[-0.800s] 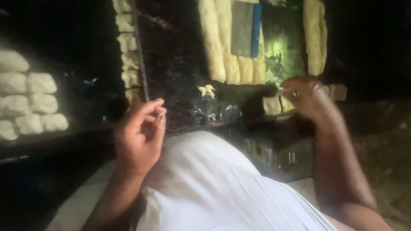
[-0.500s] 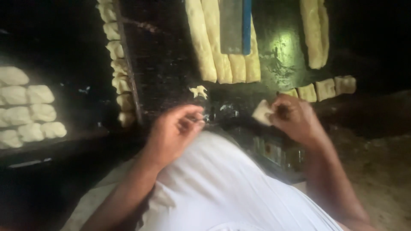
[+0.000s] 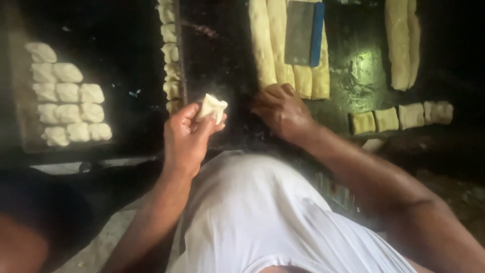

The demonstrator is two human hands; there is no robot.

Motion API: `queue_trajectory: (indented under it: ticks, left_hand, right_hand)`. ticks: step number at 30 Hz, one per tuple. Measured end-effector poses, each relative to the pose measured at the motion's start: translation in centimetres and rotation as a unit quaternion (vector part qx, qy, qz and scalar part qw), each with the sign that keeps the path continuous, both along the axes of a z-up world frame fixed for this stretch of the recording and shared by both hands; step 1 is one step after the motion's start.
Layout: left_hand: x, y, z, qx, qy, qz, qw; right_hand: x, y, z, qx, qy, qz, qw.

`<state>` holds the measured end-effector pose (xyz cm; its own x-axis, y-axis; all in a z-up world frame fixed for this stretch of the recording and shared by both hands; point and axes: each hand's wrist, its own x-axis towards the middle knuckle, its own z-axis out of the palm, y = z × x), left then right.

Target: Manually shape small pieces of dough and place them onto baking trays.

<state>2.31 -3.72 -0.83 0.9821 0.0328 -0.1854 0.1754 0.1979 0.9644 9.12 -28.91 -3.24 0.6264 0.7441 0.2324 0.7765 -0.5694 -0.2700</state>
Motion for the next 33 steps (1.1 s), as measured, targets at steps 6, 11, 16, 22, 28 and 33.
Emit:
queue_trajectory:
  ticks: [6, 11, 16, 22, 28, 33]
  left_hand:
    - [0.1, -0.6, -0.7, 0.009, 0.027, -0.003, 1.000]
    - [-0.8, -2.6, 1.6, 0.173, -0.080, -0.075, 0.979]
    - [-0.3, -3.5, 3.1, 0.170, -0.071, -0.131, 0.974]
    - [0.1, -4.5, 3.0, 0.239, 0.033, -0.145, 0.960]
    - [0.5, -4.0, 2.2, -0.143, 0.123, -0.084, 0.978]
    - [-0.2, -4.4, 3.4, 0.081, -0.143, -0.067, 0.984]
  right_hand:
    - [-0.9, -3.3, 3.2, 0.037, 0.252, 0.046, 0.966]
    - [-2.7, 1.0, 6.5, 0.187, 0.385, -0.127, 0.895]
    - [-1.1, 1.9, 5.2, 0.285, 0.357, -0.188, 0.870]
    - [-3.1, 1.5, 4.1, 0.219, 0.226, -0.205, 0.927]
    - [-5.0, 1.8, 4.5, 0.199, -0.075, -0.069, 0.975]
    - [-4.2, -1.9, 3.3, 0.213, 0.051, -0.044, 0.975]
